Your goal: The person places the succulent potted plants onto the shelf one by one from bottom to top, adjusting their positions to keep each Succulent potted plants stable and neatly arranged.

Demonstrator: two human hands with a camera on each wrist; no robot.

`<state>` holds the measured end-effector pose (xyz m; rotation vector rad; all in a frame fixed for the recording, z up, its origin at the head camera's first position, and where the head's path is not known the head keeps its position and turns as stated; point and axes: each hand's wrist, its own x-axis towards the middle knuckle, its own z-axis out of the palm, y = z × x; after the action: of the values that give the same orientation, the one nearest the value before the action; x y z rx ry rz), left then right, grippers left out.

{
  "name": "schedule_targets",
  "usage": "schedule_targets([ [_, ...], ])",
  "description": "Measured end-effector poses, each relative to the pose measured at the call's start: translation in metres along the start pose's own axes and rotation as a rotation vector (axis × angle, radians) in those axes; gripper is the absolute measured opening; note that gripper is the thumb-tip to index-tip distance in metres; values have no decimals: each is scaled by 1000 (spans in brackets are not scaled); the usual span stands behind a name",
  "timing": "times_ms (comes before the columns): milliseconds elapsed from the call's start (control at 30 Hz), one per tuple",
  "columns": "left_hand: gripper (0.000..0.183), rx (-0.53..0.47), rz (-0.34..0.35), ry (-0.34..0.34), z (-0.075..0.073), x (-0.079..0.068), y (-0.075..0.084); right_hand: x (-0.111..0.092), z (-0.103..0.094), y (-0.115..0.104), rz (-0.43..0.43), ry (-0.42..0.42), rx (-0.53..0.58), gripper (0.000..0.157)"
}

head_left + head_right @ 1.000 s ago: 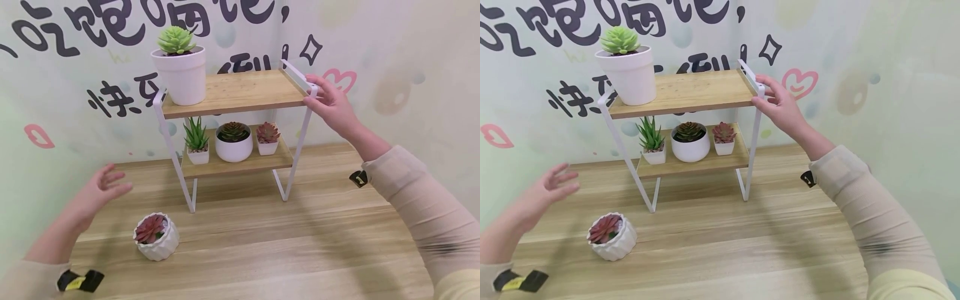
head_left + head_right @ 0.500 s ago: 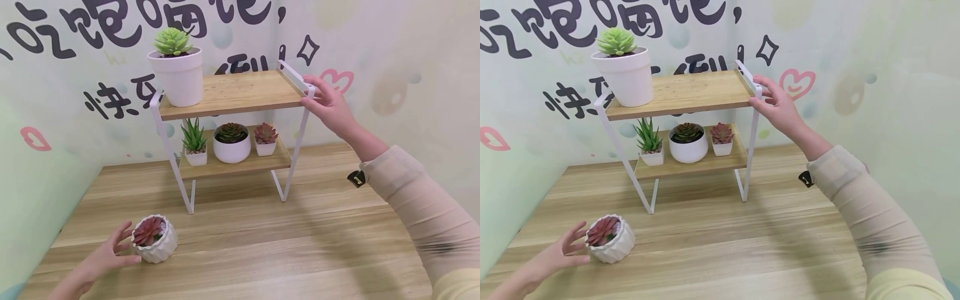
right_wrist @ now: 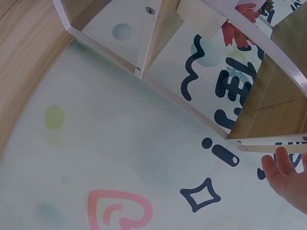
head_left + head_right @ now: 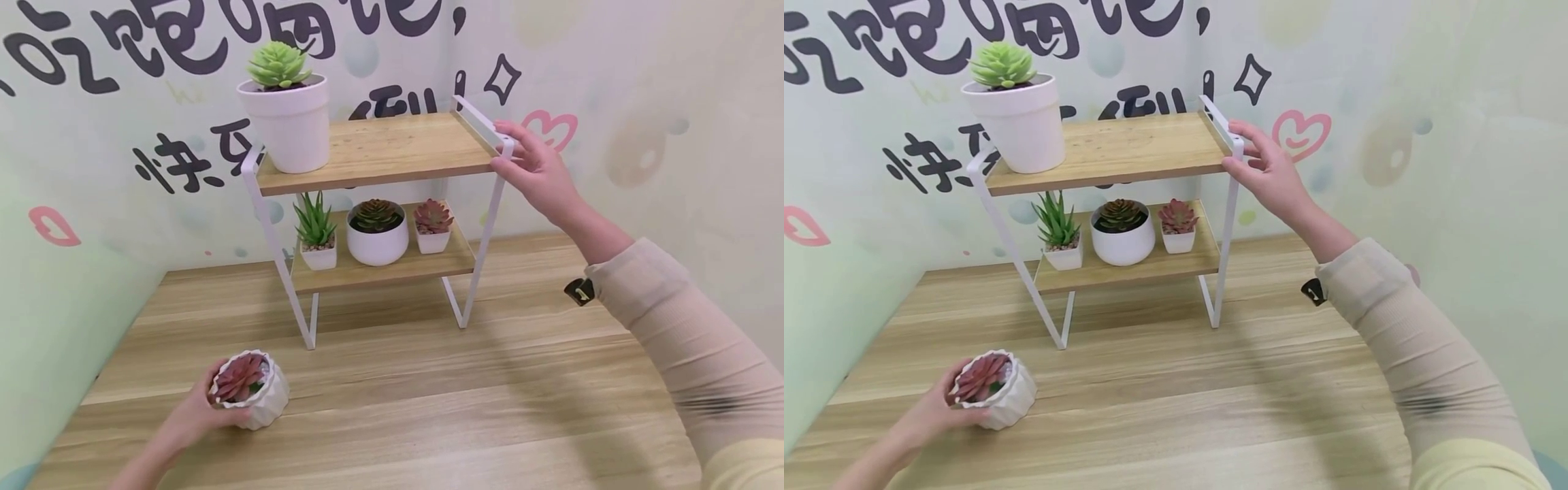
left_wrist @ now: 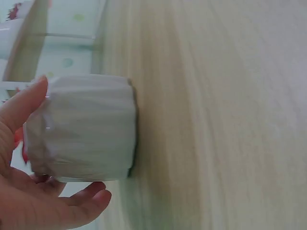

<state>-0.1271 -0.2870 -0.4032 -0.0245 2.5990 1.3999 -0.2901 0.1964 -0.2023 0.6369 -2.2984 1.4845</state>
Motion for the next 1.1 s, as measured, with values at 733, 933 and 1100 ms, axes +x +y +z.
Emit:
schedule_targets([
  [733, 90, -49, 26, 93, 13, 8, -11, 1, 0, 1, 1, 5, -7, 45],
  [933, 86, -188, 117, 73, 14, 10, -16, 2, 1, 2, -5, 5, 5, 46],
  [1100, 87, -133, 30, 77, 16, 8, -13, 1, 0, 2, -9, 6, 11, 45],
])
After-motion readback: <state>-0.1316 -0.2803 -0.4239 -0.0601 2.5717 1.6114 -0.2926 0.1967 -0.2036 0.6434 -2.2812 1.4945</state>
